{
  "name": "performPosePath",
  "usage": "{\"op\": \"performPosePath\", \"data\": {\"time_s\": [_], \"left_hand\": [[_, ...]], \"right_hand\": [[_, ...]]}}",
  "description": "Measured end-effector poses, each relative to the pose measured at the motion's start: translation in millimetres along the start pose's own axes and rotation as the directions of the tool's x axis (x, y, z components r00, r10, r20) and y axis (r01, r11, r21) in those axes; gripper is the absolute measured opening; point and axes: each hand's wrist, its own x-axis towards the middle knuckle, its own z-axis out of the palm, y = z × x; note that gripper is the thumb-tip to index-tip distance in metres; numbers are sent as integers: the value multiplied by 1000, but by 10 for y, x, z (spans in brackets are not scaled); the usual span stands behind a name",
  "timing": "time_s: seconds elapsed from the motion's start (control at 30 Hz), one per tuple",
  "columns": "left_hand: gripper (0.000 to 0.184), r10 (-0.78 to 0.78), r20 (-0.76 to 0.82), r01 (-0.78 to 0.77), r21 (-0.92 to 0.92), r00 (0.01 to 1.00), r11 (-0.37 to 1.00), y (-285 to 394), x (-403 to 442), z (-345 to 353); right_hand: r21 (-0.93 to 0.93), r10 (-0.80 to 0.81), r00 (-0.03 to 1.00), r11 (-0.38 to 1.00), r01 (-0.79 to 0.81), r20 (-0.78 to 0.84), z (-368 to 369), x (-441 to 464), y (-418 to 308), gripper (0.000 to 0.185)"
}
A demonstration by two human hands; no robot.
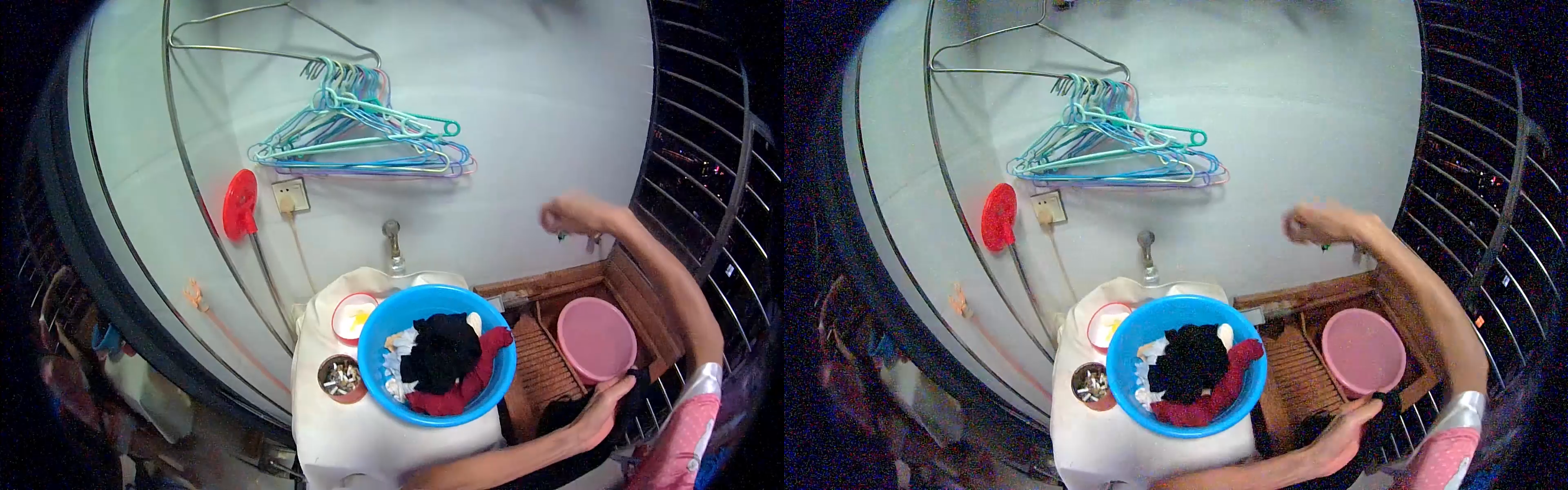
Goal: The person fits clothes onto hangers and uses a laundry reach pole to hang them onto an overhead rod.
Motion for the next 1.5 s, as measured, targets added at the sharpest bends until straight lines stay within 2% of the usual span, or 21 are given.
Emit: {"op": "performPosePath", "data": {"time_s": [0.03,0.07,0.1,0.2,0.23,0.27,0.37,0.47,0.57,0.67,0.77,0.83,0.9,0.93,0.97,1.07,1.27,1.3,1.37,1.43,1.5], "left_hand": [[40,-21,-9,21,2,1000,1000,19,-43,-62],[42,-42,-20,43,5,999,999,64,-83,-106],[38,-76,-113,71,-40,991,997,125,-188,-62],[35,-65,-37,64,-19,997,998,186,-358,-152],[35,-19,155,16,20,988,1000,148,-316,-286],[35,16,181,-24,41,983,999,82,-360,-410],[34,74,212,-93,81,974,992,307,-581,-330],[34,107,236,-132,91,966,987,448,-698,-309],[34,126,259,-155,96,958,983,540,-770,-297],[33,149,280,-182,95,948,979,629,-824,-290],[33,186,314,-216,63,931,974,710,-904,-279],[33,219,342,-239,19,914,971,775,-968,-265],[32,210,244,-258,187,947,948,797,-980,-218],[32,195,188,-249,328,963,911,765,-950,-227],[33,185,217,-247,305,958,920,771,-956,-238],[33,159,261,-227,254,952,940,780,-963,-260],[34,124,228,-179,236,966,955,717,-915,-305],[34,120,221,-173,241,968,955,698,-916,-315],[35,106,208,-157,246,972,956,679,-912,-335],[35,96,192,-144,255,977,956,661,-909,-343],[36,87,165,-127,255,982,959,631,-889,-362]], "right_hand": [[-49,-195,972,981,190,-130,-76,252,-95,20],[-64,-291,925,957,284,-245,-109,512,-237,21],[-17,-263,910,962,272,-320,-165,689,-458,23],[-68,-214,788,974,216,-578,-173,1179,-905,26],[-105,-192,737,981,163,-648,-144,1339,-996,27],[-139,-175,682,984,107,-711,-104,1482,-1036,27],[-254,-206,549,967,-11,-810,53,1864,-1061,26],[-270,-206,490,961,-62,-847,136,2025,-1103,22],[-258,-140,551,956,-142,-823,160,2123,-1160,22],[-221,-82,638,965,-142,-766,113,2019,-1307,18],[-273,-215,492,961,-49,-843,131,1999,-1290,16],[-101,-122,543,992,69,-831,88,1947,-1352,17],[59,-65,619,982,178,-782,9,1877,-1444,19],[135,-50,668,966,222,-742,-37,1828,-1494,20],[214,-37,716,942,257,-698,-67,1787,-1528,21],[610,48,837,708,356,-545,-108,1760,-1681,22],[647,-113,884,640,414,-453,-315,1867,-1955,22],[561,-70,854,726,398,-515,-328,1862,-2024,23],[542,-52,800,709,451,-597,-370,1841,-2097,26],[506,-59,730,683,527,-680,-390,1867,-2092,28],[549,-53,701,580,601,-711,-448,1840,-2073,27]]}}
